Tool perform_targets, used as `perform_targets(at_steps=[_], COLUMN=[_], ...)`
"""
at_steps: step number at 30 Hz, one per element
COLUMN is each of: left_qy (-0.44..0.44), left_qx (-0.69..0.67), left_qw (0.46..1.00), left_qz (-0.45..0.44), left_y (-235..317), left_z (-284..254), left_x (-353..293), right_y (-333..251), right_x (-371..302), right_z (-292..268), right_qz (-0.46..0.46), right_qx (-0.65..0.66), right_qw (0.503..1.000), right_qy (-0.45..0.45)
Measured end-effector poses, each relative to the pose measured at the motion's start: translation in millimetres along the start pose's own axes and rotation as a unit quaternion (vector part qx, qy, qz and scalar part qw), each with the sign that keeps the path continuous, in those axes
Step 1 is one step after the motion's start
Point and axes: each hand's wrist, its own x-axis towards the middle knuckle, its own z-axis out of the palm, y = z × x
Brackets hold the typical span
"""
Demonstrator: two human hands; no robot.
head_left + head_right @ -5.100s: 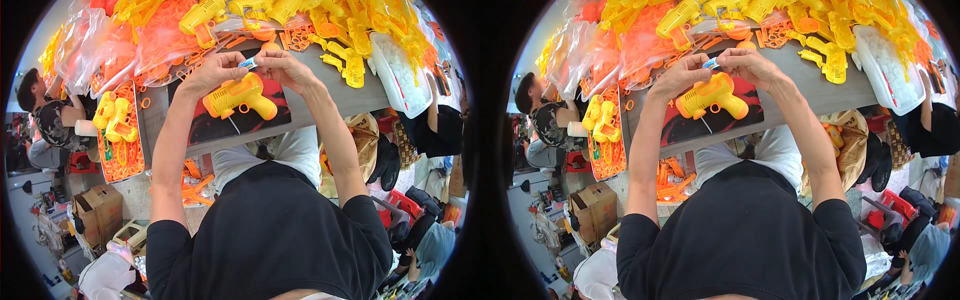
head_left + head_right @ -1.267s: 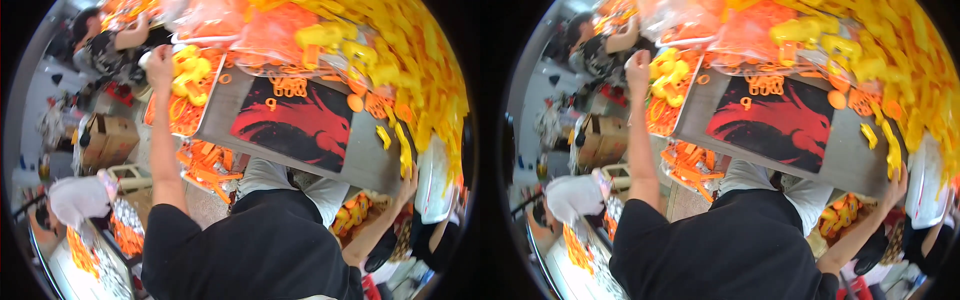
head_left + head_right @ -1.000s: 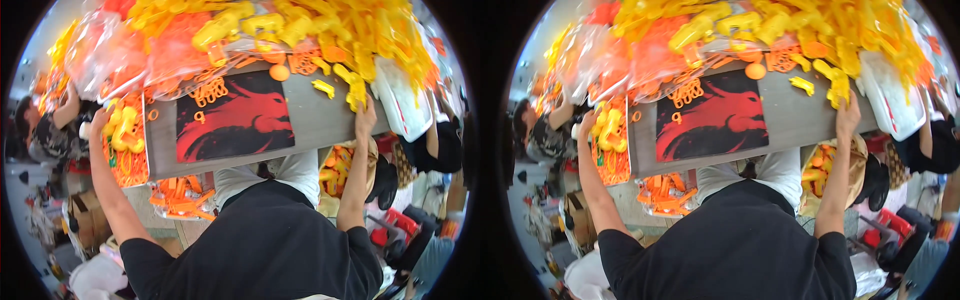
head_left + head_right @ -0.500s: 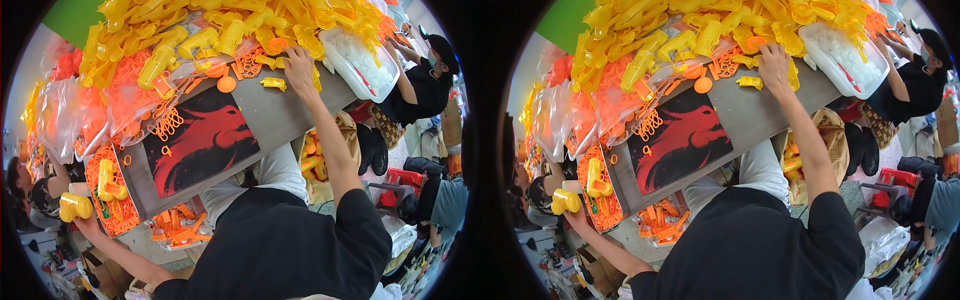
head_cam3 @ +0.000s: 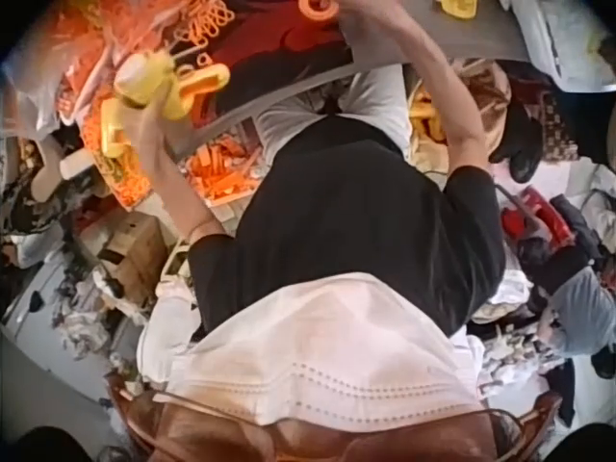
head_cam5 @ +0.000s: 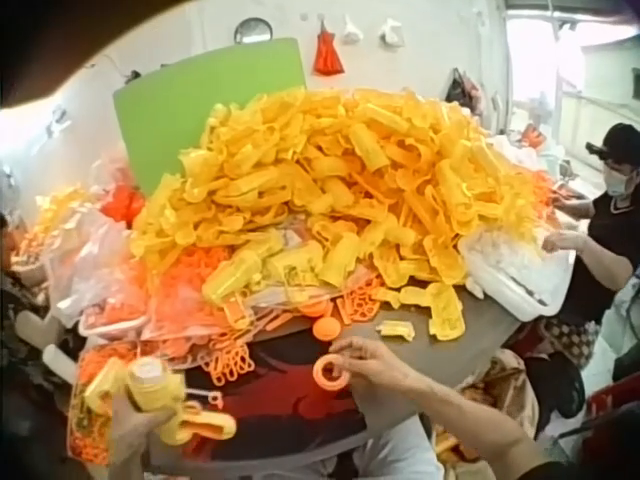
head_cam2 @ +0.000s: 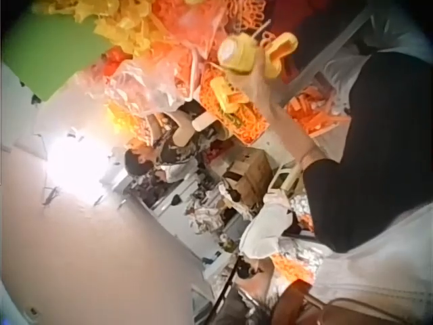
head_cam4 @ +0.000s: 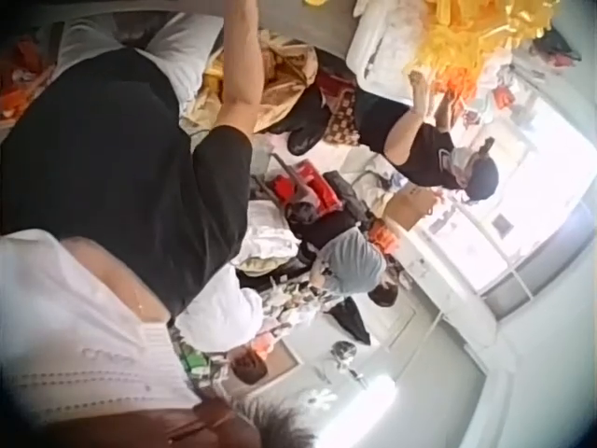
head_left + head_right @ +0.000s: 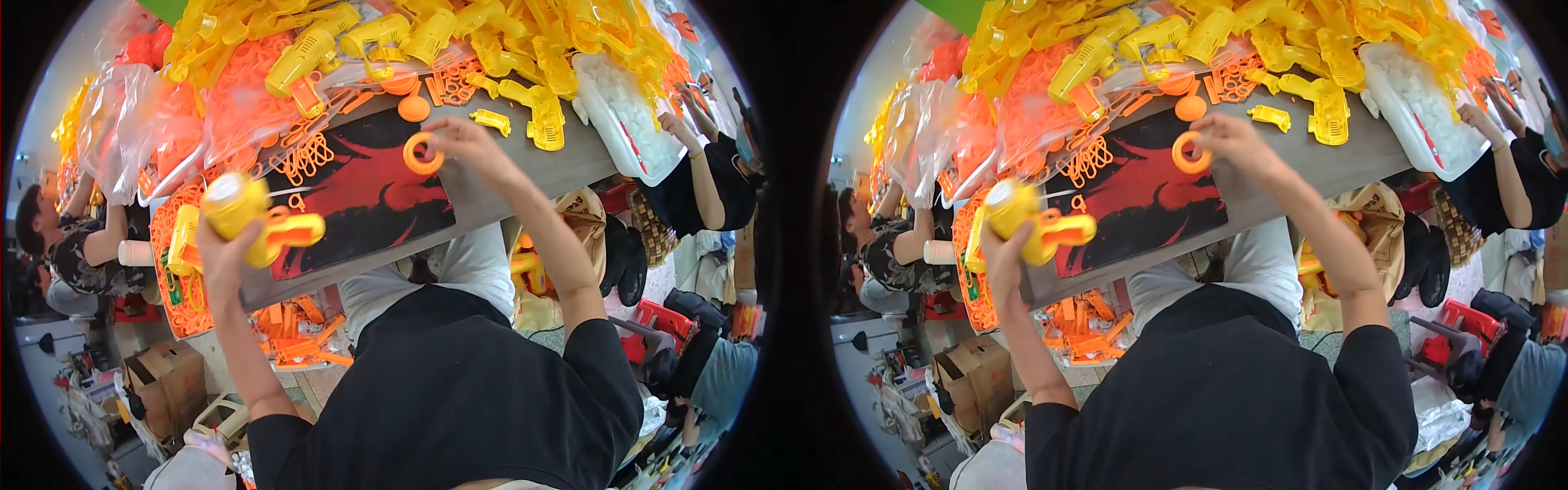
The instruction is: Assemble plastic toy guns from multiple components including the body, internal springs, and small parts on a workbench.
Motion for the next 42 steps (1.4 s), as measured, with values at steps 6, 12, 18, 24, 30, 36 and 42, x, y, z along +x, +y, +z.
perform_targets(at_steps=[6, 12, 18, 24, 30, 36, 42], left_qy=[-0.117, -0.151, -0.155, -0.182, -0.212, -0.223, -0.242], left_qx=[0.202, 0.248, 0.245, 0.220, 0.242, 0.236, 0.195], left_qw=[0.957, 0.925, 0.929, 0.916, 0.911, 0.903, 0.910], left_qz=[0.172, 0.243, 0.231, 0.282, 0.256, 0.281, 0.275], left_y=[24, 7, 35, 8, 29, 27, 16], left_z=[91, 122, 144, 166, 163, 161, 162], left_x=[17, 44, 31, 28, 35, 38, 42], right_y=[19, 24, -62, -47, -85, -84, -64], right_x=[-26, -10, -20, -19, -25, -29, -26], right_z=[45, 30, 20, 24, 20, 21, 19], right_qz=[-0.236, -0.236, -0.161, -0.202, -0.209, -0.206, -0.231], right_qx=[-0.556, -0.545, -0.085, -0.159, -0.220, -0.222, -0.176], right_qw=[0.769, 0.804, 0.979, 0.966, 0.951, 0.952, 0.956], right_qy=[0.212, 0.026, 0.095, -0.023, -0.065, -0.044, -0.034])
